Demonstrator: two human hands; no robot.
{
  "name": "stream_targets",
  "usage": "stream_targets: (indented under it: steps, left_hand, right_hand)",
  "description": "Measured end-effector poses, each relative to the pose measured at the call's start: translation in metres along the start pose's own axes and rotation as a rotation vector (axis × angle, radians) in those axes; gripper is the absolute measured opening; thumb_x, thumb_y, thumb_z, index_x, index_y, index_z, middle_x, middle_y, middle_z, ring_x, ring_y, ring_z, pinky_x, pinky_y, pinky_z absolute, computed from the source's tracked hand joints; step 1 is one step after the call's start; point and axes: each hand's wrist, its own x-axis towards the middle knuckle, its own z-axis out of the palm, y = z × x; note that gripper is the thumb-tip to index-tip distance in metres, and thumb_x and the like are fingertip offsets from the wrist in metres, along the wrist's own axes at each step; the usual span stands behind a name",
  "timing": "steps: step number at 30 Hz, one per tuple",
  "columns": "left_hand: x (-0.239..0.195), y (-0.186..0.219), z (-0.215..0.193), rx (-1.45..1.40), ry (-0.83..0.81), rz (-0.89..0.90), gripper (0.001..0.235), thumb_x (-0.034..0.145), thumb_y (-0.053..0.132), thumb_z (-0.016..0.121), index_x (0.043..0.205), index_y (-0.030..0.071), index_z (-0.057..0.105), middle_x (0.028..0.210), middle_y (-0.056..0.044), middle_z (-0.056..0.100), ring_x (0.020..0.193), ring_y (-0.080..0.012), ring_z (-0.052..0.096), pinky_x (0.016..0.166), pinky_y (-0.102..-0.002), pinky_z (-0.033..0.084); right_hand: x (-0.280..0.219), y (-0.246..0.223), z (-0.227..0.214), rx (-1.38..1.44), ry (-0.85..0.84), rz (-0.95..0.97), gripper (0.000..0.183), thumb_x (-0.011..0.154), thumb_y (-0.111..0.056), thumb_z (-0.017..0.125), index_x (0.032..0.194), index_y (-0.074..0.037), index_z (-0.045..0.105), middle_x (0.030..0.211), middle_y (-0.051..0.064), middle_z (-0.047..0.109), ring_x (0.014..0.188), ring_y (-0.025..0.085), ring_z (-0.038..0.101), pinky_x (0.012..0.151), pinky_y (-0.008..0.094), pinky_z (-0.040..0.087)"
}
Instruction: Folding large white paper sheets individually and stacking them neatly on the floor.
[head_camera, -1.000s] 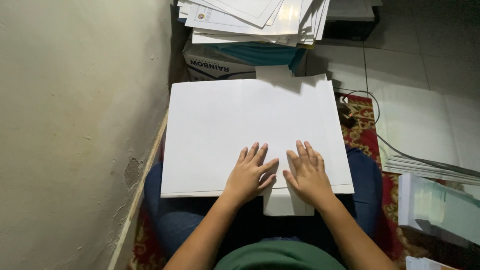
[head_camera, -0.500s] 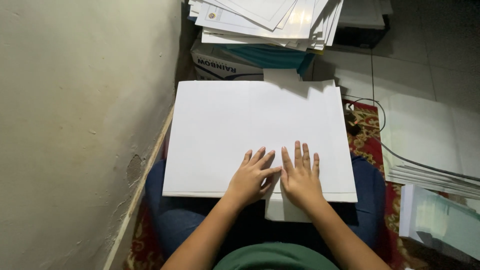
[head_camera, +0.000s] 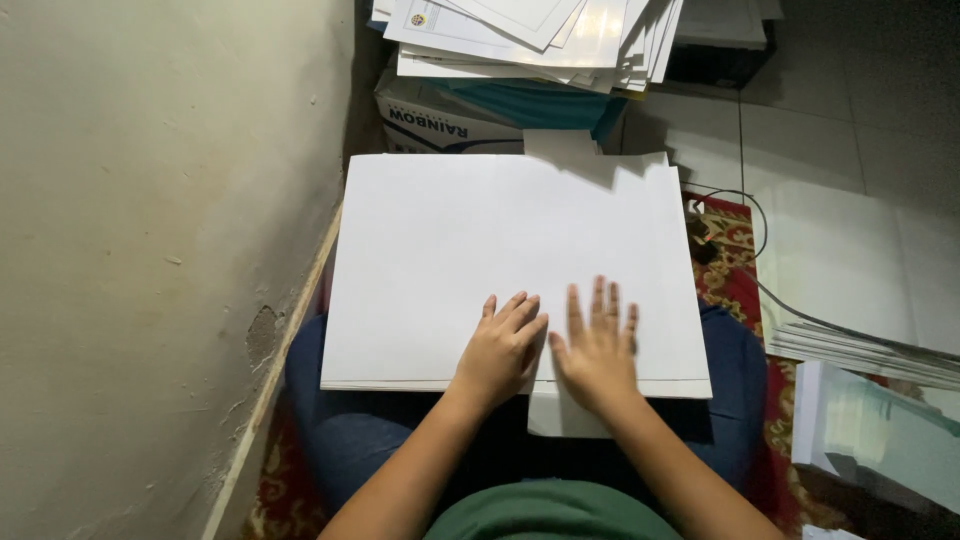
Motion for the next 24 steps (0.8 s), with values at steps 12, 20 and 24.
stream_targets:
  steps: [12,20,24]
  left_hand:
    - [-0.001,0.007,-0.014,-0.035,0.076,0.024,0.036,0.095,0.024,0.061,0.126,0.009,0.069,0.135,-0.019,0.065,0.133,-0.0344,0.057,0.116,-0.058,0.032]
    - [-0.002,0.005,-0.008,0.017,0.101,0.039,0.037,0.096,0.027,0.061,0.127,0.009,0.068,0.133,-0.019,0.065,0.132,-0.0336,0.057,0.115,-0.058,0.032]
    - [-0.001,0.012,-0.022,0.095,0.062,0.173,0.06,0.087,0.047,0.067,0.139,0.017,0.061,0.136,-0.016,0.061,0.132,-0.0415,0.053,0.11,-0.068,0.033]
  right_hand:
    - [0.004,0.027,0.01,0.095,-0.04,0.101,0.082,0.103,-0.065,0.025,0.165,-0.013,0.013,0.172,0.018,0.001,0.159,0.032,-0.006,0.124,0.051,-0.008]
    - [0.01,0.002,0.007,0.045,-0.004,-0.041,0.079,0.104,-0.061,0.033,0.165,-0.013,0.019,0.17,0.024,0.011,0.158,0.039,0.003,0.123,0.057,-0.001]
    - [0.005,0.017,0.005,0.059,-0.012,-0.004,0.076,0.105,-0.058,0.029,0.166,-0.015,0.014,0.172,0.021,0.005,0.158,0.036,0.0,0.124,0.055,0.0]
